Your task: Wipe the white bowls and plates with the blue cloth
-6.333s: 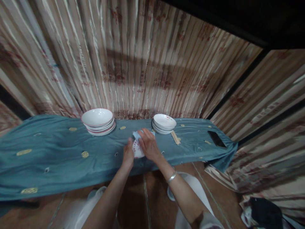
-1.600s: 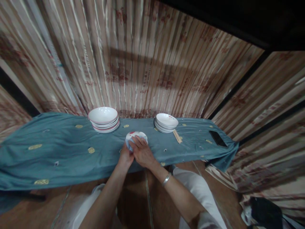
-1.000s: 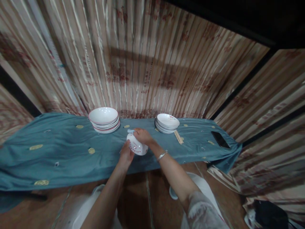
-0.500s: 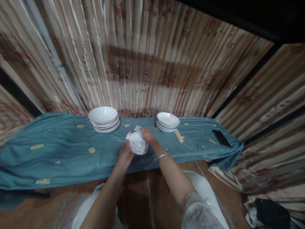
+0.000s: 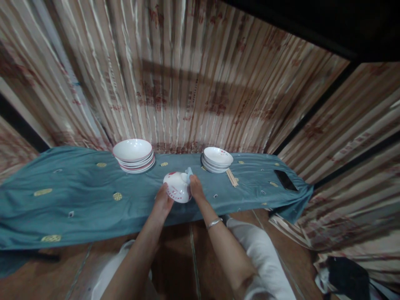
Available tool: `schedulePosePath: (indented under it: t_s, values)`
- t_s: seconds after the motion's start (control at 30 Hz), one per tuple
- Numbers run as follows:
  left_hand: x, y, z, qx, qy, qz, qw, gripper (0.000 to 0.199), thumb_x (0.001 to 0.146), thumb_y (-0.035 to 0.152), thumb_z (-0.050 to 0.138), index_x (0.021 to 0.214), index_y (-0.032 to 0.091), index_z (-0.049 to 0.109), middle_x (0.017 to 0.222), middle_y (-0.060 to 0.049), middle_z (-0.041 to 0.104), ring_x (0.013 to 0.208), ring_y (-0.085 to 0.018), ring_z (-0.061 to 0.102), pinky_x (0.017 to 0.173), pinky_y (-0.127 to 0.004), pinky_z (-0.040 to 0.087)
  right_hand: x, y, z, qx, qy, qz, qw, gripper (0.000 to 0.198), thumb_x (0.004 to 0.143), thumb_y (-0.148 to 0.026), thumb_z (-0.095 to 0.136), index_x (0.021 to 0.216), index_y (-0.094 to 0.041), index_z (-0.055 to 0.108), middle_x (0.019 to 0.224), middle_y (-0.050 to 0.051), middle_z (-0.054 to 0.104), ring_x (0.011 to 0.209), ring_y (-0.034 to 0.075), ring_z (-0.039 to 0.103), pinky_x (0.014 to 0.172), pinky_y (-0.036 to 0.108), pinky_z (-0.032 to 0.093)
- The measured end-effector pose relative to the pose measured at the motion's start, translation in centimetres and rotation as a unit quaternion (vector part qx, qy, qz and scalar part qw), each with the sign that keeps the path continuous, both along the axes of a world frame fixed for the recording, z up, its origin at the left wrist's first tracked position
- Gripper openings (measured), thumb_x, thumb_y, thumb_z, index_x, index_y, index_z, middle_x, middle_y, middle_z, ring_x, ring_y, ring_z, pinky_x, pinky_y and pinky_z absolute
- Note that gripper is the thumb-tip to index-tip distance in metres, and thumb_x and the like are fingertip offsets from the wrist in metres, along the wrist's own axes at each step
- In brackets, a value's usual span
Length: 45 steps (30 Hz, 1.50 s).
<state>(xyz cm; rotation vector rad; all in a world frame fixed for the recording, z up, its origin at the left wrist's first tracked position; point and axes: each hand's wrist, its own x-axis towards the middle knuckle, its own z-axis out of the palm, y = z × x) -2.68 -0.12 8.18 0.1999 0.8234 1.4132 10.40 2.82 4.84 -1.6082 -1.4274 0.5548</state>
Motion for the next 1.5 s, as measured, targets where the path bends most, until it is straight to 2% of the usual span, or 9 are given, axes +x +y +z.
schedulePosePath:
  t_s: [0.1, 0.23, 0.43, 0.6, 0.8, 1.03, 1.27, 1.5]
  values:
    - [0.0, 0.0, 0.0, 0.006, 0.002, -0.009, 1.000, 0.028, 0.093, 0.013, 0.044, 0.113, 0.012, 0.062, 0.087, -0.010, 0.075, 0.093, -0.022, 0.071, 0.088, -0.034, 0.056, -0.6, -1.6, -0.5, 0.018, 0.018, -0.032, 0.999, 0.047, 0.097, -0.031, 0.021, 0.121, -0.016, 0.059, 0.110, 0.012, 0.069, 0.104, 0.022, 0.063, 0.089, 0.034, 0.048]
    - [0.1, 0.1, -0.2, 0.011, 0.001, -0.013, 1.000, 0.029, 0.092, 0.014, 0.044, 0.114, 0.014, 0.062, 0.091, -0.010, 0.075, 0.095, -0.022, 0.070, 0.088, -0.034, 0.056, -1.7, -4.2, -0.9, 0.043, -0.034, -0.040, 0.998, 0.050, 0.100, -0.033, 0.017, 0.136, -0.015, 0.046, 0.130, 0.015, 0.060, 0.120, 0.021, 0.056, 0.097, 0.035, 0.045]
    - [0.1, -0.1, -0.3, 0.037, -0.016, -0.021, 0.999, 0.020, 0.087, 0.014, 0.052, 0.101, 0.012, 0.066, 0.087, -0.010, 0.075, 0.093, -0.023, 0.070, 0.087, -0.033, 0.056, -2.3, -6.3, -0.3, 0.089, -0.107, -0.013, 0.990, 0.048, 0.098, -0.032, 0.027, 0.138, -0.012, 0.046, 0.148, 0.016, 0.042, 0.139, 0.024, 0.036, 0.112, 0.044, 0.034]
    - [0.0, -0.4, 0.0, 0.054, -0.013, -0.047, 0.997, 0.013, 0.083, 0.013, 0.057, 0.091, 0.011, 0.066, 0.083, -0.010, 0.074, 0.093, -0.024, 0.070, 0.087, -0.034, 0.056, -1.9, -5.5, 1.1, 0.101, -0.133, 0.031, 0.985, 0.045, 0.097, -0.031, 0.033, 0.135, -0.015, 0.051, 0.149, 0.014, 0.040, 0.141, 0.024, 0.032, 0.114, 0.047, 0.031]
    - [0.2, -0.5, 0.4, 0.080, -0.012, -0.040, 0.996, 0.013, 0.083, 0.012, 0.056, 0.091, 0.010, 0.066, 0.087, -0.012, 0.075, 0.100, -0.024, 0.069, 0.090, -0.034, 0.054, -0.9, -4.2, 1.8, 0.104, -0.154, 0.045, 0.982, 0.046, 0.099, -0.035, 0.032, 0.136, -0.016, 0.051, 0.149, 0.013, 0.040, 0.144, 0.026, 0.026, 0.114, 0.052, 0.029]
    - [0.3, -0.6, 0.3, 0.047, 0.004, -0.016, 0.999, 0.016, 0.086, 0.013, 0.050, 0.091, 0.012, 0.065, 0.082, -0.009, 0.075, 0.097, -0.024, 0.070, 0.089, -0.035, 0.055, 0.0, -4.6, 1.2, 0.095, -0.188, 0.020, 0.977, 0.048, 0.098, -0.036, 0.032, 0.130, -0.008, 0.056, 0.143, 0.019, 0.047, 0.140, 0.028, 0.034, 0.113, 0.052, 0.030]
    - [0.2, -0.4, 0.1, 0.032, 0.003, -0.022, 0.999, 0.012, 0.084, 0.015, 0.056, 0.093, 0.014, 0.063, 0.089, -0.010, 0.075, 0.096, -0.026, 0.070, 0.086, -0.035, 0.057, -0.4, -7.0, 0.7, 0.108, -0.165, 0.016, 0.980, 0.045, 0.098, -0.030, 0.031, 0.133, -0.012, 0.052, 0.137, 0.017, 0.053, 0.131, 0.024, 0.046, 0.110, 0.044, 0.038]
    - [0.4, -0.9, 1.2, 0.027, 0.026, -0.028, 0.999, 0.020, 0.090, 0.014, 0.044, 0.087, 0.014, 0.063, 0.077, -0.007, 0.073, 0.091, -0.022, 0.071, 0.086, -0.032, 0.056, -1.7, -8.5, -0.7, 0.123, -0.216, 0.008, 0.969, 0.050, 0.097, -0.020, 0.029, 0.145, -0.008, 0.037, 0.149, 0.019, 0.039, 0.141, 0.025, 0.032, 0.112, 0.046, 0.036]
